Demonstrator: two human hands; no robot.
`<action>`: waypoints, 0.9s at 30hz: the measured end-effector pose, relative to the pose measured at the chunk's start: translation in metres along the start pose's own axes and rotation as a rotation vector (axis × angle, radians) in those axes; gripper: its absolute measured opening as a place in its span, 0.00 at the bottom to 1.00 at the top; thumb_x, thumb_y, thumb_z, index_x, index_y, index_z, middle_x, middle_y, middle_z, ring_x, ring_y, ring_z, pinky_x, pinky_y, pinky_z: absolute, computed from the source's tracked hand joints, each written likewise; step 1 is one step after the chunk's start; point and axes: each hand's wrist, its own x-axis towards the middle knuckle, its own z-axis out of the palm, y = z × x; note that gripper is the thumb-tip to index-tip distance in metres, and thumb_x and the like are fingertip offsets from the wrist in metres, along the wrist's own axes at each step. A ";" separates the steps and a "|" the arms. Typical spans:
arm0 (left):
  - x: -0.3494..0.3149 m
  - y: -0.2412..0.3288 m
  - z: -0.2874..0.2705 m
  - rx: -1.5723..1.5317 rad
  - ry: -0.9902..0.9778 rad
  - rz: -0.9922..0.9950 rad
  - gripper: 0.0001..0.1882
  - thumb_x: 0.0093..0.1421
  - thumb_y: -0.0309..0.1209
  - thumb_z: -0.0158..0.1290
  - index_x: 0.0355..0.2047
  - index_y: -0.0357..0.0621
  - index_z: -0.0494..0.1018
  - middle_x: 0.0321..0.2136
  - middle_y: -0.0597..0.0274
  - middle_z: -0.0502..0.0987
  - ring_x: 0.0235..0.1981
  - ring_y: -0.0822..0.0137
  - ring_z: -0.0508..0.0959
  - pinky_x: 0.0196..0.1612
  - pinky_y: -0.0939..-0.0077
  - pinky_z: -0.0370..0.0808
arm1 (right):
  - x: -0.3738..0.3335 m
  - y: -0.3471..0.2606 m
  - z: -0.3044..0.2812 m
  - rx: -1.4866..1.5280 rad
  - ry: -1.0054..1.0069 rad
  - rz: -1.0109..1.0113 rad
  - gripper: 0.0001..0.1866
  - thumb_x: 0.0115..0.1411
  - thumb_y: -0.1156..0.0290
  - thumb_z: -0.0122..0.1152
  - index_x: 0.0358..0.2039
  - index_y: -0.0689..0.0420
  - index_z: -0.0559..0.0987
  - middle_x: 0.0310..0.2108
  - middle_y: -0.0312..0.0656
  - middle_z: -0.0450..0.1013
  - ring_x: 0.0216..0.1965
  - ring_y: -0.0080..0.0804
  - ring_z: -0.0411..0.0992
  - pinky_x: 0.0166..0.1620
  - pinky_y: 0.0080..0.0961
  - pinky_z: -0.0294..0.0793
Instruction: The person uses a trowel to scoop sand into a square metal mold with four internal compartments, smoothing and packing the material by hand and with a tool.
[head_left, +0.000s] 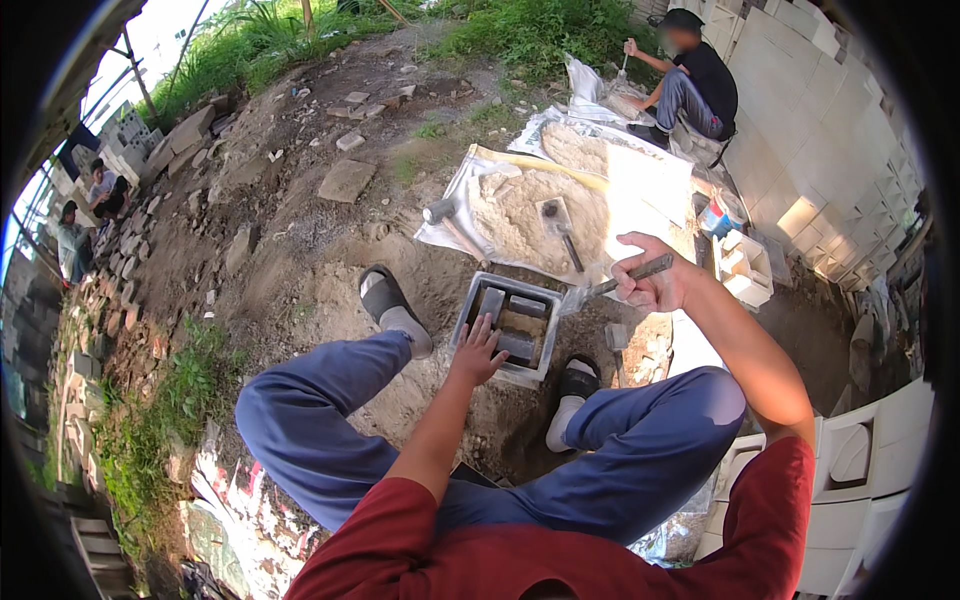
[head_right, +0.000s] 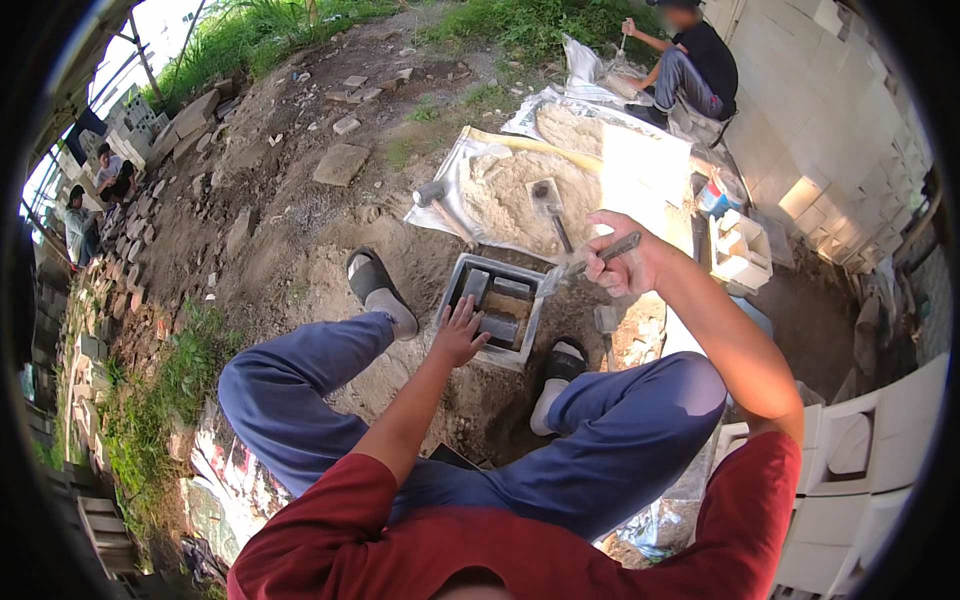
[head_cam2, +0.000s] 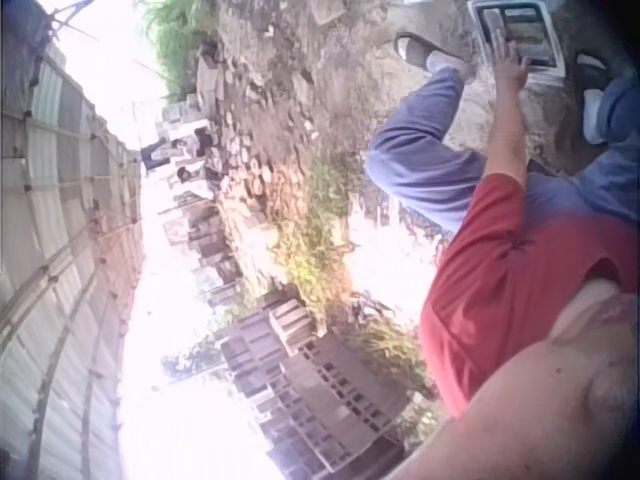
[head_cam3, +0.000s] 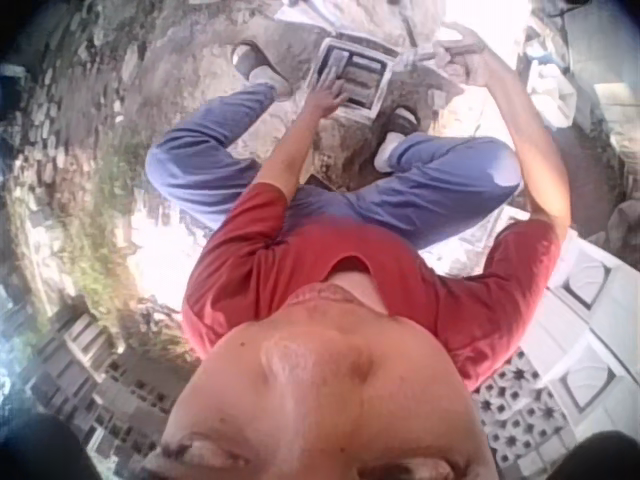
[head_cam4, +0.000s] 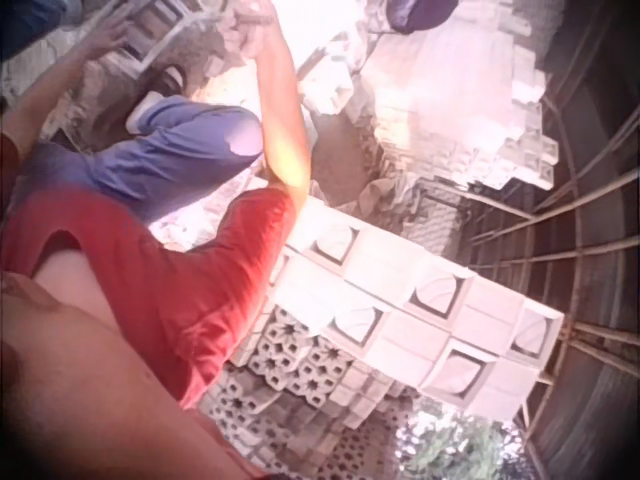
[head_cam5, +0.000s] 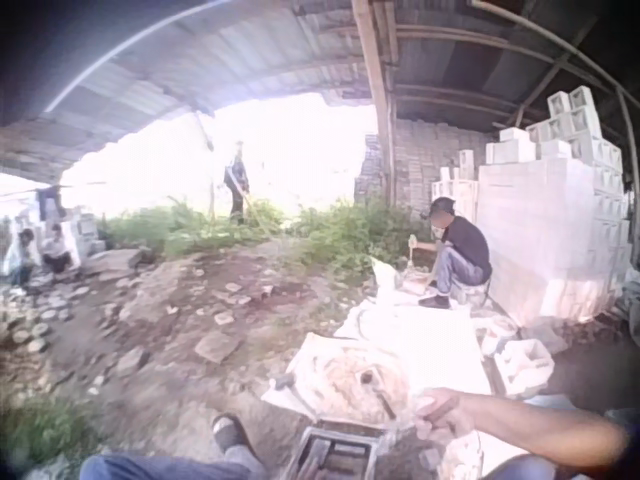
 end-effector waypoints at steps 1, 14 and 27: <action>-0.002 0.001 0.007 0.002 0.041 0.004 0.35 0.69 0.57 0.43 0.67 0.46 0.65 0.76 0.51 0.45 0.77 0.53 0.44 0.74 0.46 0.40 | 0.001 0.001 0.004 -0.008 0.009 -0.012 0.34 0.63 0.34 0.44 0.19 0.54 0.70 0.19 0.39 0.70 0.12 0.28 0.62 0.16 0.26 0.58; 0.026 0.074 0.025 -0.138 -0.215 -0.108 0.38 0.70 0.57 0.41 0.64 0.36 0.66 0.75 0.43 0.43 0.76 0.46 0.42 0.74 0.42 0.39 | -0.078 0.053 0.023 -0.001 0.268 -0.153 0.53 0.49 0.10 0.21 0.18 0.54 0.66 0.18 0.45 0.69 0.10 0.30 0.52 0.14 0.26 0.45; 0.061 0.148 -0.002 -0.182 -0.270 0.098 0.32 0.63 0.51 0.55 0.50 0.30 0.74 0.49 0.38 0.76 0.54 0.43 0.74 0.59 0.56 0.70 | -0.071 0.076 0.005 0.209 0.360 -0.204 0.51 0.47 0.08 0.21 0.22 0.49 0.66 0.17 0.38 0.65 0.12 0.29 0.52 0.18 0.27 0.48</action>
